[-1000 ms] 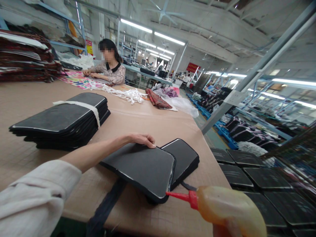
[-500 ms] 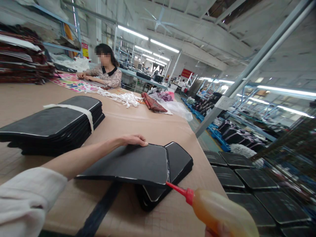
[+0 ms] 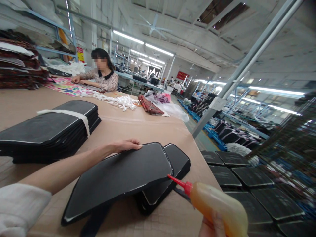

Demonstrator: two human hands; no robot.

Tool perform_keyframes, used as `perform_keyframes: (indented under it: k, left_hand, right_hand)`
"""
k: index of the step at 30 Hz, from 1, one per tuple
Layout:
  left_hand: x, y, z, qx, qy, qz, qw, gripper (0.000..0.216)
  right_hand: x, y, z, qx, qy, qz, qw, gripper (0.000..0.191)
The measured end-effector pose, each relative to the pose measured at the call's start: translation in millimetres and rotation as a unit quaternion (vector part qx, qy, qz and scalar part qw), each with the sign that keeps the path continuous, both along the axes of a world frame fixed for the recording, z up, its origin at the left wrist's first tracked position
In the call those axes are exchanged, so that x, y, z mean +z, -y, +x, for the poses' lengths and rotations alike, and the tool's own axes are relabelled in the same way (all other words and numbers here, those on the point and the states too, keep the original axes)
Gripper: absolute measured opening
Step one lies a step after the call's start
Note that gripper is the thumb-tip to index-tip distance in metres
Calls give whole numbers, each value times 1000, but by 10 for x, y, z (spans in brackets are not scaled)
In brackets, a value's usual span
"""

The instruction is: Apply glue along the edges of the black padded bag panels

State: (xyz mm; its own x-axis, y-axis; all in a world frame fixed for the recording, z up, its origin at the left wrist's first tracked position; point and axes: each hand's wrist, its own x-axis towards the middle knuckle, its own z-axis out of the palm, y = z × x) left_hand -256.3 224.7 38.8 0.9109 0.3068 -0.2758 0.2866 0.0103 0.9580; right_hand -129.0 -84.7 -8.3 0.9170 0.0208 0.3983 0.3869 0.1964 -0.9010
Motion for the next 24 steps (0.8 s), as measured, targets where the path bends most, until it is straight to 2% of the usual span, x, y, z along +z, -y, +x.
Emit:
perform_keyframes:
  k: [6,11,24]
  left_hand:
    - [-48,-11,-60,-4,6,-33,999,41]
    - [-90,9,-86,3,8,-86,996,39]
    - [-226,15,-62,12,14,-116,993,40]
  right_hand:
    - [52,-112,142,-64,-4,60,996,45]
    - [78,-211,109,-81,-11,114,990,49]
    - [81,-187,127,-62,-81,155,983,48]
